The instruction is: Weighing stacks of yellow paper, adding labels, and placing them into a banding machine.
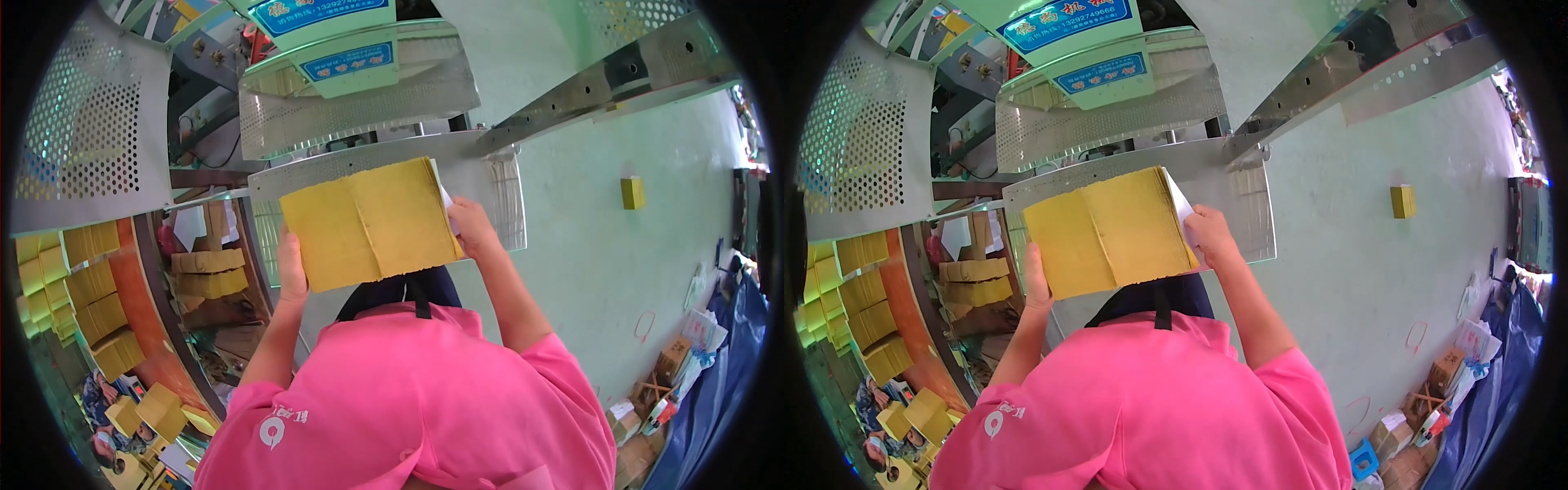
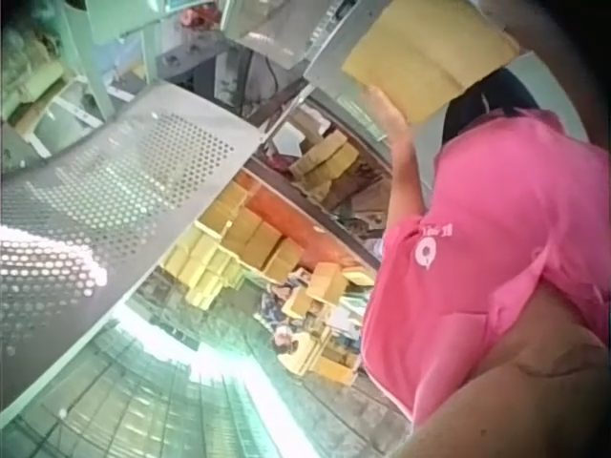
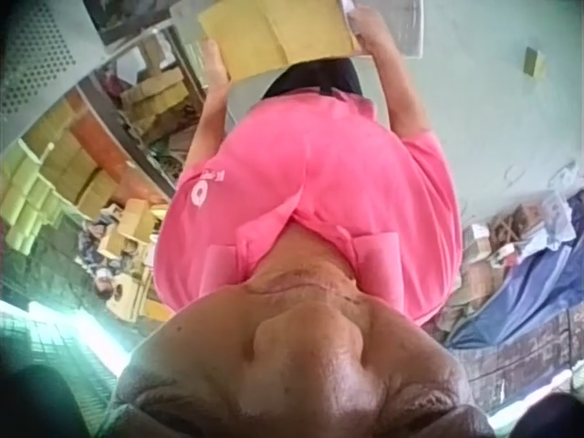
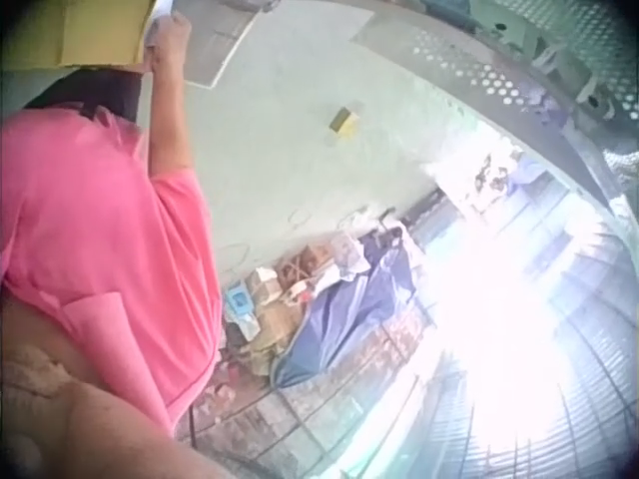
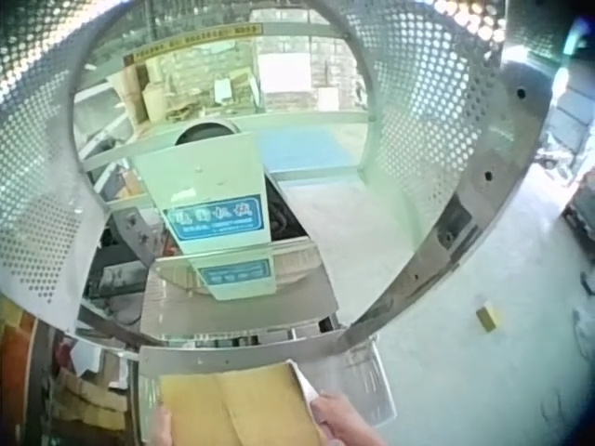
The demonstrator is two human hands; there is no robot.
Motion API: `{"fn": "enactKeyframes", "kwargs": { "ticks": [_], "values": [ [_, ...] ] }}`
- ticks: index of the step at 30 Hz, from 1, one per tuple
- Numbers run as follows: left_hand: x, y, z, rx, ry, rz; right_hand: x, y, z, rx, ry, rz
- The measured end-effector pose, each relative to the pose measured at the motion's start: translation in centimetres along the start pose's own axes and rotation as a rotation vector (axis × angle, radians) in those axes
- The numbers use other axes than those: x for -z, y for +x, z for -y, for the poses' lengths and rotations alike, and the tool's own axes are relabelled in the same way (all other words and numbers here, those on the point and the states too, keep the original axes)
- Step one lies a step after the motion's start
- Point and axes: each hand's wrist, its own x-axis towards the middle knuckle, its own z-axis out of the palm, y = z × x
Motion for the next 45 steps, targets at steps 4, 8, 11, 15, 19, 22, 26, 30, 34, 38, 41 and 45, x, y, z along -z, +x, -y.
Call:
{"fn": "enactKeyframes", "kwargs": {
  "ticks": [4, 8, 11, 15, 19, 22, 26, 30, 34, 38, 41, 45],
  "values": [
    [-1.2, 0.4, -0.6, -0.017, -0.073, 0.007, 0.2, 0.9, -1.5, 0.131, -0.365, -0.159],
    [-2.0, 0.5, -2.0, -0.038, -0.039, 0.022, -0.4, 0.8, -1.8, 0.319, -0.600, -0.290],
    [-2.4, 0.2, -2.7, -0.072, 0.014, -0.011, -1.7, -0.7, -0.7, 0.434, -0.775, -0.334],
    [-2.3, 0.2, -3.0, -0.033, 0.045, 0.030, -2.3, -1.9, 0.4, 0.467, -0.739, -0.297],
    [-2.6, 0.1, -3.2, -0.014, 0.015, 0.016, -2.6, -1.9, 0.6, 0.731, -0.703, -0.238],
    [-2.3, 0.0, -2.4, 0.086, -0.128, -0.028, -2.4, -1.9, 0.5, 0.725, -0.619, -0.183],
    [-1.7, 0.4, -3.6, 0.266, -0.367, -0.032, -3.0, -2.9, 1.8, 0.544, -0.510, -0.107],
    [-1.2, 1.0, -3.0, 0.381, -0.318, -0.074, -2.7, -3.1, 2.2, 0.565, -0.507, -0.102],
    [-1.2, 0.9, -3.1, 0.369, -0.238, -0.058, -3.0, -4.3, 4.3, 0.358, -0.548, -0.095],
    [-1.2, 1.1, -3.1, 0.341, -0.184, -0.073, -2.8, -4.4, 3.8, 0.508, -0.617, -0.082],
    [-1.1, 0.9, -3.1, 0.346, -0.154, -0.064, -2.9, -4.6, 3.8, 0.522, -0.647, -0.077],
    [-1.0, 1.1, -3.2, 0.373, -0.172, -0.066, -3.2, -4.9, 4.3, 0.422, -0.707, -0.086]
  ]
}}
